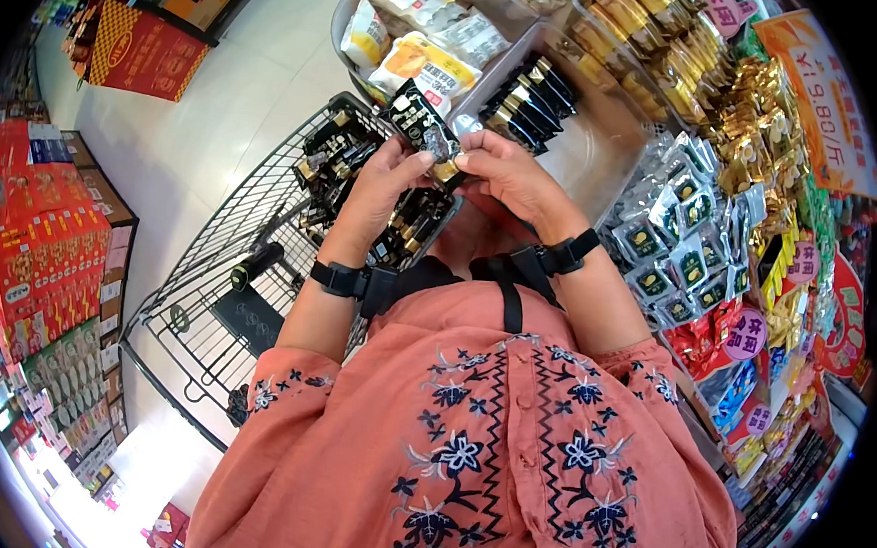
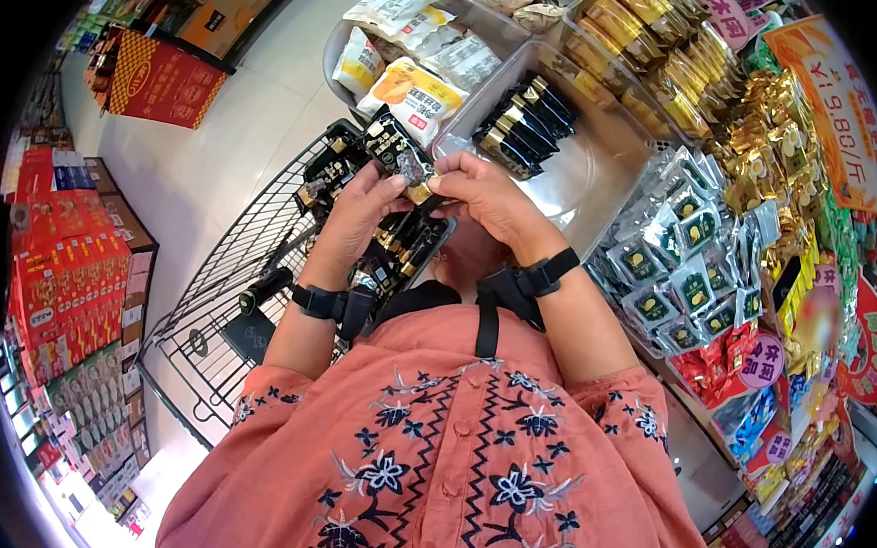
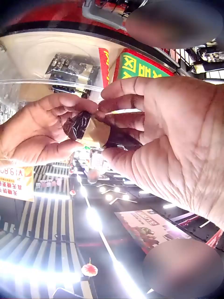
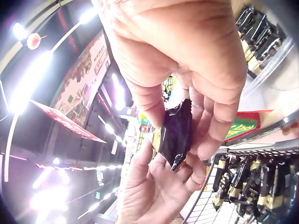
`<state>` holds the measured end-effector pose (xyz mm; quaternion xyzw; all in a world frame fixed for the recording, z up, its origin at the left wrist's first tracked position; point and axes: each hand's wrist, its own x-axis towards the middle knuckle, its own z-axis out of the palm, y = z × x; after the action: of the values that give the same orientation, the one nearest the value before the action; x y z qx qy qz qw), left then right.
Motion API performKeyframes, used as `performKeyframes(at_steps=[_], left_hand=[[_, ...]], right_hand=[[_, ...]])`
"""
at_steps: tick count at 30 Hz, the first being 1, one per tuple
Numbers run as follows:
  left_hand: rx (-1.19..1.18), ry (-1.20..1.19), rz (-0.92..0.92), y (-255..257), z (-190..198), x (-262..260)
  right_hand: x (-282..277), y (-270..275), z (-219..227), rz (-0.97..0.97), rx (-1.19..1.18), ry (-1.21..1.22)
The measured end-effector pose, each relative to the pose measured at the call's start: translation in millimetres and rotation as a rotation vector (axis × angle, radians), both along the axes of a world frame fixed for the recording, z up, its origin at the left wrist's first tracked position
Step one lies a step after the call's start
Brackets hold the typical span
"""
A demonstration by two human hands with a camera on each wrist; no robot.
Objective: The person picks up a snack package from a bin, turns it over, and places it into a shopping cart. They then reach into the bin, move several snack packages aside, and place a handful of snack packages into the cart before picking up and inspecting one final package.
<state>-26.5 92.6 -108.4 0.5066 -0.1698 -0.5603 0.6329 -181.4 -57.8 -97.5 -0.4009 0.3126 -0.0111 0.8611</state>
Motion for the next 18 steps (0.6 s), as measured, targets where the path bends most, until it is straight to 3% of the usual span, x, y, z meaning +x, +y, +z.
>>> performKeyframes(at_steps=[18], left_hand=[[0.038,0.047,-0.148,-30,5,-2]], right_hand=[[-30,-23,-3,-0.026,-0.07,0.021]])
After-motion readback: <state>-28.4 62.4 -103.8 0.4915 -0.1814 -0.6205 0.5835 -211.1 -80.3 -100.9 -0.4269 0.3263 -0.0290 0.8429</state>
